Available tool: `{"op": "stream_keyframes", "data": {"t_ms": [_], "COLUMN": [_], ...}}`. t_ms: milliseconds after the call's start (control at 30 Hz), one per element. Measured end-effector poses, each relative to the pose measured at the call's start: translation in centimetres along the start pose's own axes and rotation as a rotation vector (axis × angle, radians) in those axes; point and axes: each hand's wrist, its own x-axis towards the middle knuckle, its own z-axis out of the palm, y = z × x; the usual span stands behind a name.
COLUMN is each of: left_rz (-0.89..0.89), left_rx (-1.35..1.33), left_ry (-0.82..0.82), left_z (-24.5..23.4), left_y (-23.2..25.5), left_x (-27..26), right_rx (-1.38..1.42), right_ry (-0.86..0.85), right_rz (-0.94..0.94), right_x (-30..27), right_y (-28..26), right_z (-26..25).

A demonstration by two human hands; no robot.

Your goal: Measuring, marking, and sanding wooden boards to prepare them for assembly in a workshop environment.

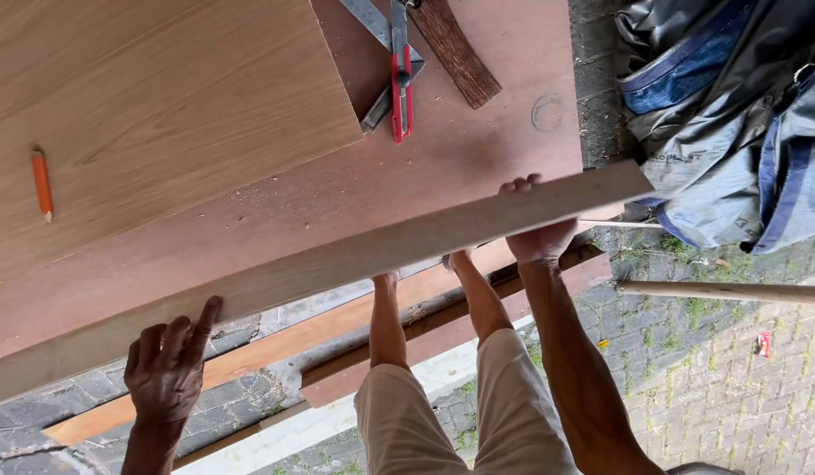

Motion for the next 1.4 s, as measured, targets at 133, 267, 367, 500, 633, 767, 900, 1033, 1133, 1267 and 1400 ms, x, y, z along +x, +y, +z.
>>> {"op": "stream_keyframes", "data": {"t_ms": [133,267,367,500,633,767,900,1033,1133,1267,1400], "left_rz": [0.074,0.117,0.071,0.005,-0.209,-0.278,-0.354,-0.418,-0.482,-0.584,-0.551], "left_rx": [-0.030,-0.042,-0.015,-0.066,-0.256,-0.441,-0.519,-0.761,-0.849,-0.908,-0.904], "left_ry": [0.032,0.048,0.042,-0.073,-0.248,-0.162,-0.224,-0.255,-0.238,-0.198,-0.153], "left_z": [-1.2,0.3,0.7,3.5,4.8,4.8,6.2,4.9,4.0,3.3,2.4], "left_y": [-0.1,0.3,0.4,1.4,4.3,8.0,15.0,20.3,23.1,27.7,31.8], "left_x": [2.7,1.9,2.1,-1.4,-0.9,2.7,5.3,9.6,12.4,15.2,18.2], "right_rx": [0.129,-0.524,-0.528,-0.548,-0.600,-0.658,-0.899,-1.580,-1.679,-1.639,-1.609], "right_ry": [0.322,0.209,0.289,0.330,0.428,0.445,0.401,0.311,0.291,0.287,0.285], "right_rz": [-0.214,-0.070,-0.055,-0.035,-0.005,0.116,0.265,0.503,0.499,0.568,0.670], "right_x": [-1.7,-0.2,1.6,2.4,2.8,1.8,0.4,-2.5,-4.0,-7.1,-9.9], "right_y": [1.0,-3.1,-4.8,-3.0,-1.5,-0.3,0.3,-0.6,-1.9,-3.2,-5.1], "right_z": [10.5,3.2,1.3,-0.5,-1.2,0.0,0.8,4.1,0.9,-3.5,-7.8]}}
